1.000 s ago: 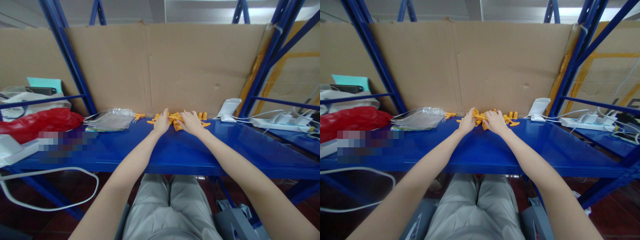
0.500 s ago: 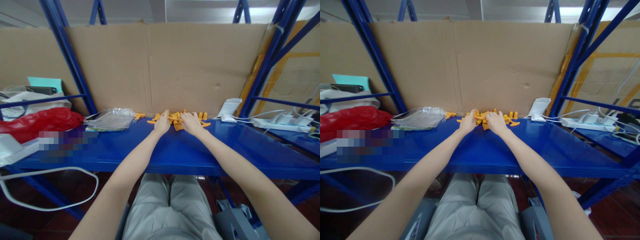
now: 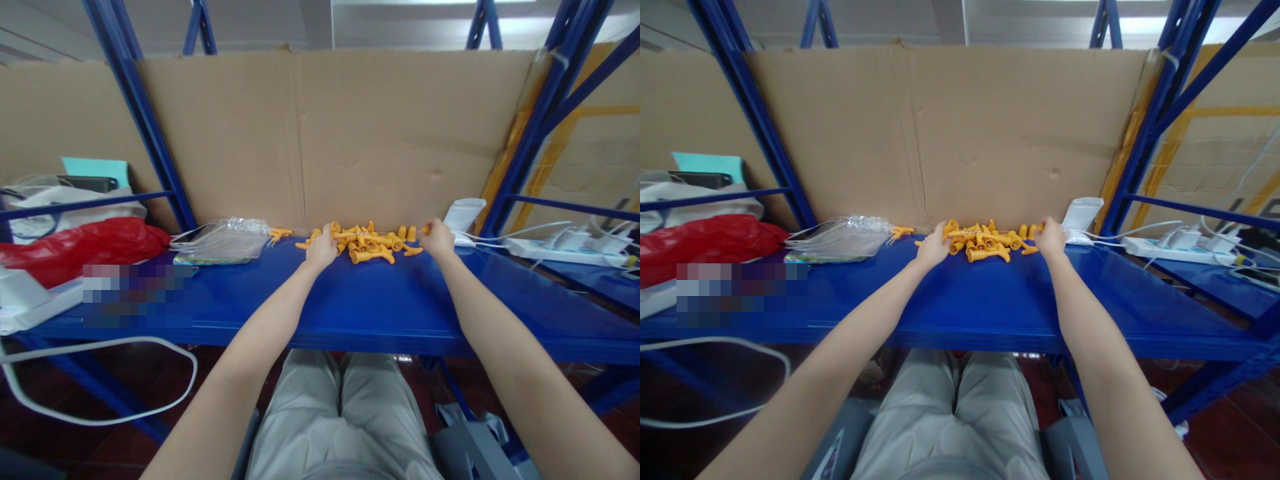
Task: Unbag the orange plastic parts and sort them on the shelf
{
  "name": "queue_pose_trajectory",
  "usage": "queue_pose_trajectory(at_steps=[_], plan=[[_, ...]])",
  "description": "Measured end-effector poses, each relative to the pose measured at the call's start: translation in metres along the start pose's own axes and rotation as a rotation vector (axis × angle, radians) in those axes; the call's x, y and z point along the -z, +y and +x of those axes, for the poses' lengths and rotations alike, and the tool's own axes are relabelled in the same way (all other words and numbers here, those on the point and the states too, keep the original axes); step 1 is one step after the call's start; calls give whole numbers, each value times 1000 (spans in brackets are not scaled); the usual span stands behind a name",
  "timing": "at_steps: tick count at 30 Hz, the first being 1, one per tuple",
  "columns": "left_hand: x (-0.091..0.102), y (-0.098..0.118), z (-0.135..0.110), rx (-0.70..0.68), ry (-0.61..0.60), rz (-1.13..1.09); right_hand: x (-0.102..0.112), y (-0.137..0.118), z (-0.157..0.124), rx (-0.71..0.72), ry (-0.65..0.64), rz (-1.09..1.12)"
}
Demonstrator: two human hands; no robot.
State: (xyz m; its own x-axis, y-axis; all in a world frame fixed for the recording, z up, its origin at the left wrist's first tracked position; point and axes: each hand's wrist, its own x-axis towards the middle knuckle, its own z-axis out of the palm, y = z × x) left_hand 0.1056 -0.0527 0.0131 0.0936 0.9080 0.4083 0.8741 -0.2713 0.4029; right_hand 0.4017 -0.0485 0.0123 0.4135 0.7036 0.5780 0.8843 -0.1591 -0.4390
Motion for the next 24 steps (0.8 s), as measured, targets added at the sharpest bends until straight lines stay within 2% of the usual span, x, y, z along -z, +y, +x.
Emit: queue_pose_trajectory(at_steps=[3, 6, 10, 17, 24], plan=[[0, 3, -1, 8, -21, -16, -3, 23, 2, -151, -60, 12], [0, 5, -2, 10, -35, -34, -7, 33, -3, -215, -144, -39], [-2, 5, -1, 5, -40, -43, -12, 35, -9, -154, -247, -87], [-4, 4, 0, -3, -33, -55, -17, 33, -16, -121, -328, -171], [-3, 7, -2, -2, -44, -63, -19, 29, -16, -262, -442, -201]])
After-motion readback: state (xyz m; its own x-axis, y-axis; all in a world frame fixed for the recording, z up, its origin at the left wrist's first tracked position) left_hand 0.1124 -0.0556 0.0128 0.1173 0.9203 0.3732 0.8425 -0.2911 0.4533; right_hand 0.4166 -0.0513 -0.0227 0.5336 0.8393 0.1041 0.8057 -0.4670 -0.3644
